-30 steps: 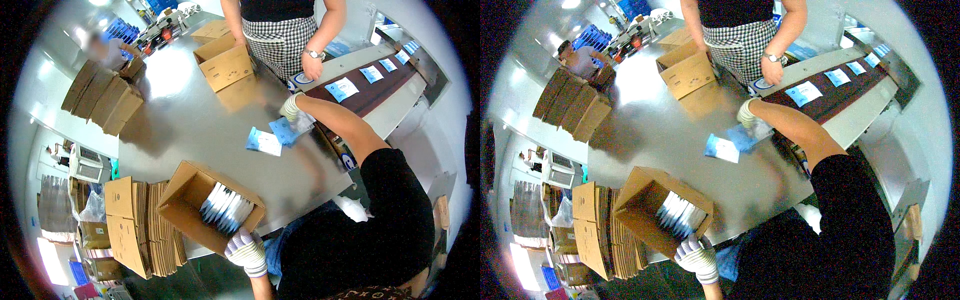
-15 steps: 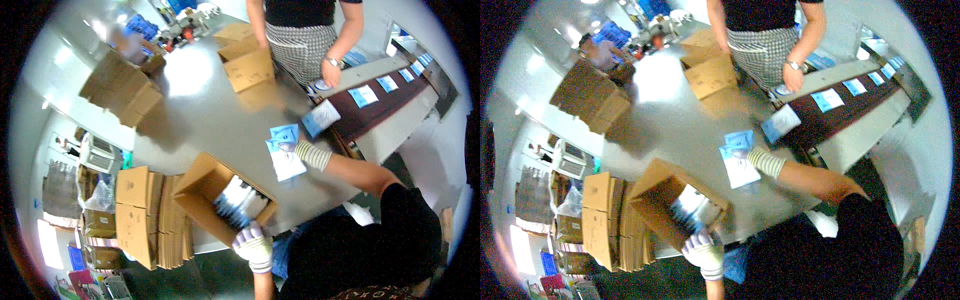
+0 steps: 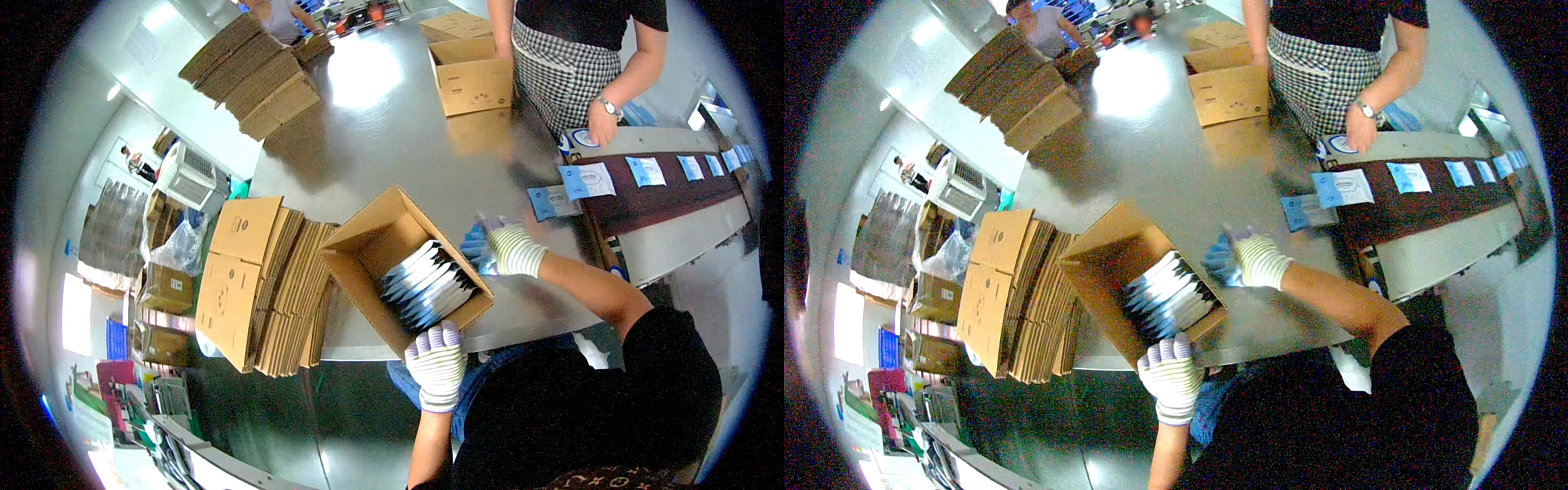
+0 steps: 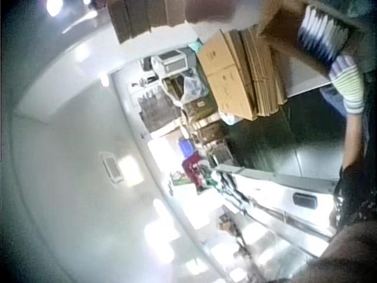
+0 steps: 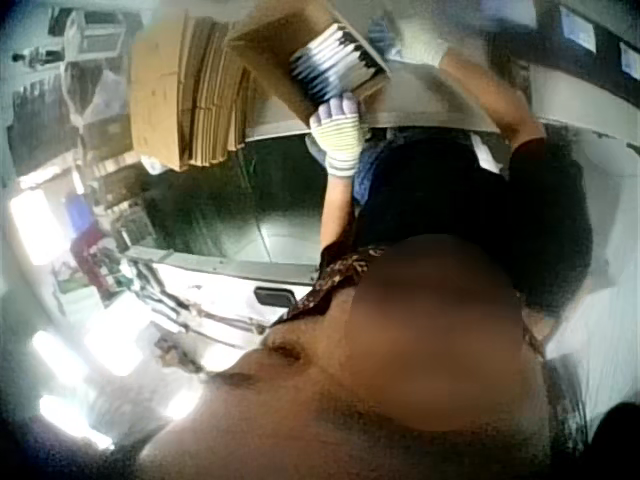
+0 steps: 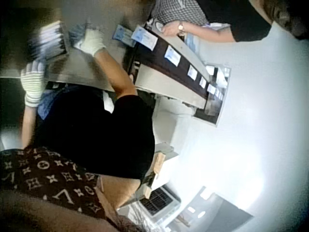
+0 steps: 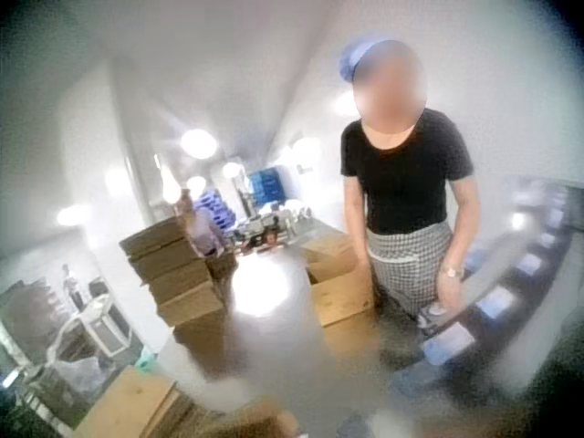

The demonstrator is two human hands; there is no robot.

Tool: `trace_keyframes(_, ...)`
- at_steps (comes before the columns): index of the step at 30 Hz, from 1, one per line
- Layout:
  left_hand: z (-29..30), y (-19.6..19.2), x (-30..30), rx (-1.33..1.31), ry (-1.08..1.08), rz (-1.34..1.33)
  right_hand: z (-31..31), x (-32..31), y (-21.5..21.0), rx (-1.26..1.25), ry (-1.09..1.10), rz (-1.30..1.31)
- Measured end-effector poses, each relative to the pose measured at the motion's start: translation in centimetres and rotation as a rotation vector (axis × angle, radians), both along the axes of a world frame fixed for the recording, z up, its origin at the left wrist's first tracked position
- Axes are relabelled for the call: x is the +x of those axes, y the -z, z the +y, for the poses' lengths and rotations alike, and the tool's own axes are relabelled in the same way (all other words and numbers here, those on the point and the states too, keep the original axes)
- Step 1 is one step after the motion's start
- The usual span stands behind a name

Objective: The person assembles cardboard boxes and fills them with small blue packages from a pile, then moves the boxes aside. The person uses gloved hands to fold the boxes and neatly stack the packages inside.

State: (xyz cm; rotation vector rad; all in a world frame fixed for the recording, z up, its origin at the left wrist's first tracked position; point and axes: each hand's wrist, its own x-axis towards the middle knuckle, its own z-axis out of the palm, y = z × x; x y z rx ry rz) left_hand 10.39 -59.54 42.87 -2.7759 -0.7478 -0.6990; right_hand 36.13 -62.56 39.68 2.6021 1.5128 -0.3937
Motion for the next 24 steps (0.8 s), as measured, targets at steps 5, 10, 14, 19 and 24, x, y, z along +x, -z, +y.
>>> trace_keyframes(5,-0.3,-0.8,0.1,0.004,0.023,-0.024,0.4,5.4,0.3,0.43,0.041,0.306)
trace_keyframes(10,0.6,-1.0,0.1,-0.021,0.005,0.048,4.0,2.3,-10.5,1.048,-0.324,0.531)
trace_keyframes(14,0.5,-2.0,-0.3,-0.072,-0.008,0.067,8.4,-5.8,-19.3,0.25,-0.585,0.233)
trace_keyframes(19,-1.4,-1.8,0.5,-0.038,0.064,0.108,16.5,-6.6,-5.3,0.15,-0.735,-0.338)
trace_keyframes(24,0.1,-2.4,-0.8,-0.023,0.064,0.062,11.5,-6.5,-10.9,0.281,-0.879,-0.027)
